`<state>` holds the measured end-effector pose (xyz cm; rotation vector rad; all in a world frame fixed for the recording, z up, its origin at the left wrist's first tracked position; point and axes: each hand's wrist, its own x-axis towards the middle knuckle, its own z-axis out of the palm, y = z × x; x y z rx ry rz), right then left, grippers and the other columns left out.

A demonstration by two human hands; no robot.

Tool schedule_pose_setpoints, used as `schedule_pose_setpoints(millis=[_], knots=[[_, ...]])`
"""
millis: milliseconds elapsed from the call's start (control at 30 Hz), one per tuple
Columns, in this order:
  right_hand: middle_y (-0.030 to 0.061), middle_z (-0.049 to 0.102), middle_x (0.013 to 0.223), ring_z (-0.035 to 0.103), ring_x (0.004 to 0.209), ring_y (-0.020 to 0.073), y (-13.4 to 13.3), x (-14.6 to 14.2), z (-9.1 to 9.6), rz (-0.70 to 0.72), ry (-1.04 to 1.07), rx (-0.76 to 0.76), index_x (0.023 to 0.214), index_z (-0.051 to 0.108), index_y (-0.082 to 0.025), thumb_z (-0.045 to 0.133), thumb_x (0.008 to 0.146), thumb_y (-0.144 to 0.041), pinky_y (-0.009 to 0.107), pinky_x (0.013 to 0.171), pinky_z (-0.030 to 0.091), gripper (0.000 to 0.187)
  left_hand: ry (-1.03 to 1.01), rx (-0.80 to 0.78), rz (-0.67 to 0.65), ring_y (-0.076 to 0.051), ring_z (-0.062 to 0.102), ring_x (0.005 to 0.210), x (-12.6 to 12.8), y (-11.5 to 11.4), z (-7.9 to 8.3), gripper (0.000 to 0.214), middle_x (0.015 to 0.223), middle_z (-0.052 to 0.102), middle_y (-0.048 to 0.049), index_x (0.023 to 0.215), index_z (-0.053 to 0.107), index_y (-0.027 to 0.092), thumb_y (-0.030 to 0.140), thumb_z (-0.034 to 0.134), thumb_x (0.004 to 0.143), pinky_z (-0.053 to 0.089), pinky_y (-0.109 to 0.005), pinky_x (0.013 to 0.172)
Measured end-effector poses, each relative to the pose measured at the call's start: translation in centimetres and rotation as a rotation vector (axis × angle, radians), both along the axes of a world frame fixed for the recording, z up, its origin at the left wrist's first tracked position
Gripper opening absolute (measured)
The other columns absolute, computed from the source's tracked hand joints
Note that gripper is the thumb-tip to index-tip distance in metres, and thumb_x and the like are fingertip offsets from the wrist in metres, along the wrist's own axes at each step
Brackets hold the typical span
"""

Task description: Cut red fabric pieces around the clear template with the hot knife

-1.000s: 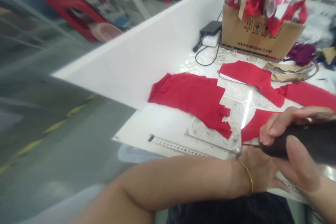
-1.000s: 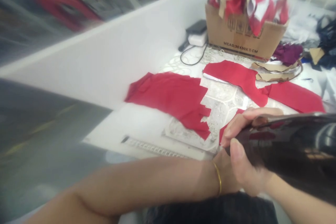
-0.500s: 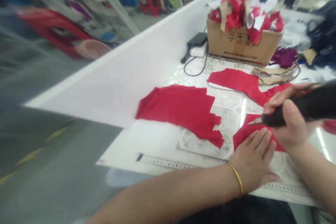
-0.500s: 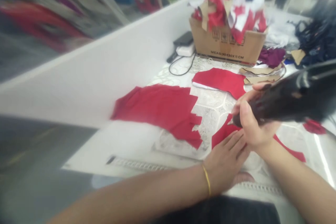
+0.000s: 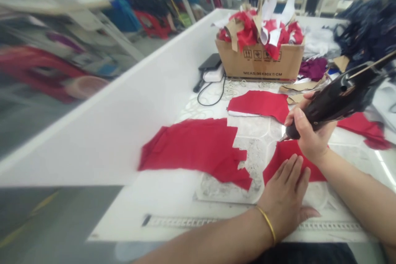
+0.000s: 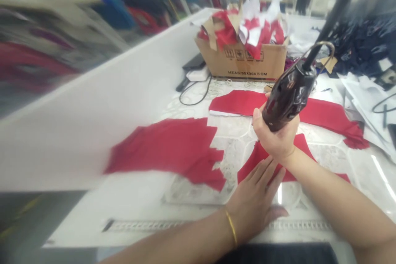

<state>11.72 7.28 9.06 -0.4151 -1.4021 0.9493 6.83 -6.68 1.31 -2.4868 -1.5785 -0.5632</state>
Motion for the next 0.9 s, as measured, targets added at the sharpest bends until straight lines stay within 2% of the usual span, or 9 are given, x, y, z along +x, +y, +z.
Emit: schedule_pose_setpoints(millis=[100, 200, 333, 467, 633, 767, 900], knots=[[-0.0055, 0.060, 0.063, 0.061, 0.053, 0.0146, 0.1, 0.0, -0.1, -0.003, -0.026, 0.032, 0.089, 0.056, -0.023, 0.066, 0.086, -0.027, 0.035, 0.063, 0.057, 0.011, -0.004, 0.025, -0.001, -0.036, 0.046, 0.141, 0.0, 0.0, 0.0, 0.091, 0.145, 0.053, -0.0239, 0.141, 0.050, 0.006, 0.081, 0.038, 0.091, 0.040, -0.045, 0.115], [-0.0043, 0.060, 0.065, 0.061, 0.056, 0.0147, 0.2, 0.1, -0.4, -0.004, -0.046, 0.032, 0.083, 0.055, -0.023, 0.066, 0.087, -0.026, 0.036, 0.065, 0.057, 0.013, -0.015, 0.039, -0.002, -0.037, 0.045, 0.141, 0.0, 0.0, -0.1, 0.092, 0.146, 0.052, -0.0245, 0.141, 0.050, 0.005, 0.081, 0.041, 0.089, 0.041, -0.045, 0.115], [-0.0050, 0.060, 0.066, 0.059, 0.055, 0.0138, -0.2, 0.3, -0.5, 0.016, -0.033, -0.010, 0.089, 0.055, -0.024, 0.067, 0.087, -0.024, 0.032, 0.060, 0.055, 0.012, -0.020, 0.025, -0.007, -0.037, 0.044, 0.142, 0.0, 0.0, -0.2, 0.092, 0.146, 0.052, -0.0248, 0.141, 0.050, 0.005, 0.080, 0.042, 0.090, 0.041, -0.045, 0.115], [-0.0077, 0.061, 0.065, 0.058, 0.052, 0.0120, -1.4, 0.4, -0.2, 0.100, 0.033, -0.040, 0.105, 0.053, -0.025, 0.066, 0.085, -0.018, 0.028, 0.055, 0.053, 0.024, -0.057, -0.007, -0.018, -0.037, 0.045, 0.141, 0.1, 0.0, 0.0, 0.093, 0.142, 0.055, -0.0246, 0.140, 0.050, 0.004, 0.081, 0.041, 0.089, 0.042, -0.046, 0.115], [-0.0066, 0.059, 0.066, 0.057, 0.053, 0.0119, -2.1, 0.3, -0.2, 0.039, -0.005, -0.069, 0.094, 0.056, -0.024, 0.066, 0.082, -0.017, 0.028, 0.055, 0.053, 0.017, -0.089, -0.117, -0.032, -0.036, 0.044, 0.141, 0.2, 0.2, 0.2, 0.092, 0.146, 0.051, -0.0243, 0.142, 0.049, 0.006, 0.080, 0.046, 0.088, 0.044, -0.047, 0.113], [-0.0070, 0.060, 0.068, 0.058, 0.054, 0.0119, -2.7, 0.5, -0.1, 0.157, 0.044, -0.061, 0.100, 0.056, -0.025, 0.065, 0.084, -0.013, 0.027, 0.055, 0.054, 0.022, -0.077, -0.088, -0.019, -0.036, 0.046, 0.140, 0.3, 0.2, 0.1, 0.091, 0.141, 0.056, -0.0232, 0.138, 0.053, 0.007, 0.082, 0.041, 0.089, 0.042, -0.047, 0.115], [-0.0062, 0.062, 0.074, 0.059, 0.057, 0.0123, -3.6, 0.9, -0.2, 0.282, 0.042, -0.047, 0.111, 0.055, -0.026, 0.064, 0.086, -0.012, 0.028, 0.055, 0.054, 0.031, -0.080, -0.087, 0.023, -0.034, 0.054, 0.131, 0.7, 0.0, 0.2, 0.091, 0.134, 0.061, -0.0206, 0.135, 0.055, 0.007, 0.083, 0.049, 0.085, 0.040, -0.045, 0.117]])
